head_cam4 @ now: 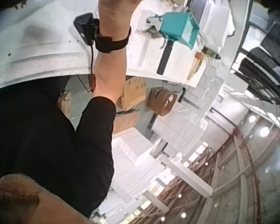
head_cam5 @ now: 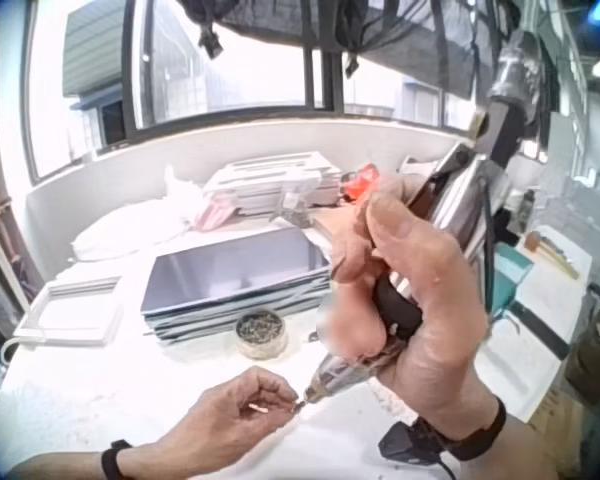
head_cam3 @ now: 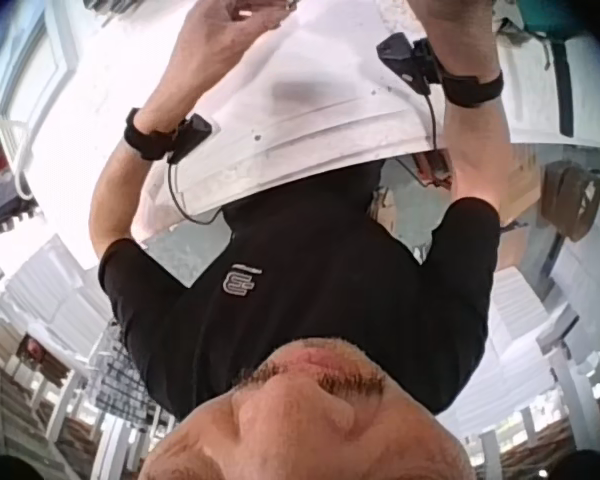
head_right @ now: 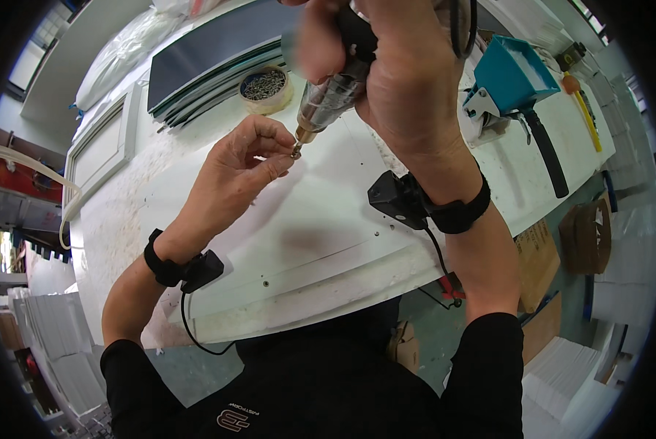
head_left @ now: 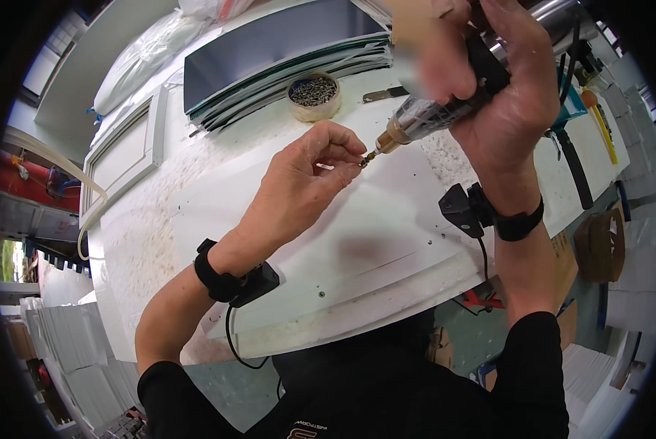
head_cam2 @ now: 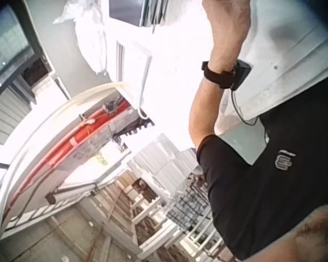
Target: The person applies adhesive to a dark rectangular panel using a manual applicator. They then place a white frame piece over the panel and align it. Using a pneumatic screwdriver, the person drives multiple screws into the frame to secure it to the panel.
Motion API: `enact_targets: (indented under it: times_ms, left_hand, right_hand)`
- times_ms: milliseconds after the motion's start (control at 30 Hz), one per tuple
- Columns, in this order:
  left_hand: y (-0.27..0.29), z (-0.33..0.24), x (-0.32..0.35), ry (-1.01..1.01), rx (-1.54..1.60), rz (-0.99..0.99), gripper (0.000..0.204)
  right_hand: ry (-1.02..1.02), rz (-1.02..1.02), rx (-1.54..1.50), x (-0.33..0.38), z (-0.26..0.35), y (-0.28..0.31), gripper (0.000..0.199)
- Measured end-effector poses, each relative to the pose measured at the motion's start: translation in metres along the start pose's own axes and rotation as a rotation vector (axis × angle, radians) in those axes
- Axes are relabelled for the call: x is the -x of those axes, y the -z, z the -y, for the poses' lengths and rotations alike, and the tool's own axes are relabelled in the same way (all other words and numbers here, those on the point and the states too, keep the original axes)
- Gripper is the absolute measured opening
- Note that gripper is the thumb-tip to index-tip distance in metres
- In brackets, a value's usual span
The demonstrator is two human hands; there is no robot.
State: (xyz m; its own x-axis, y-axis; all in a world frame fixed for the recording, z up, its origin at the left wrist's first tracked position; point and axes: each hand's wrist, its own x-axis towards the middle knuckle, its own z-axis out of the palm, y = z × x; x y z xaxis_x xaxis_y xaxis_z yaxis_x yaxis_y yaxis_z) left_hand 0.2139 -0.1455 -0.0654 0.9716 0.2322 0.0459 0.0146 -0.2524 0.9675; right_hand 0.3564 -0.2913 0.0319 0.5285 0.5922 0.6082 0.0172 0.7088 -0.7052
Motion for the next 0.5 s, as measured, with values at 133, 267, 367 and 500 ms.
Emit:
enact_targets:
  times_ms: [133, 267, 367, 500]
  left_hand:
    - [0.006, 0.002, -0.035, -0.071, -0.197, 0.035, 0.020]
    - [0.005, 0.019, -0.064, -0.119, -0.282, 0.047, 0.025]
    - [0.004, 0.028, -0.078, -0.108, -0.285, 0.056, 0.027]
    - [0.000, 0.033, -0.083, -0.062, -0.239, 0.068, 0.028]
  right_hand:
    - [0.025, -0.024, 0.242, -0.020, -0.018, -0.002, 0.020]
    - [-0.055, 0.026, 0.400, -0.034, -0.043, 0.013, 0.017]
    - [-0.082, -0.032, 0.416, -0.036, -0.053, 0.019, 0.017]
    - [-0.058, -0.054, 0.377, -0.037, -0.054, 0.028, 0.017]
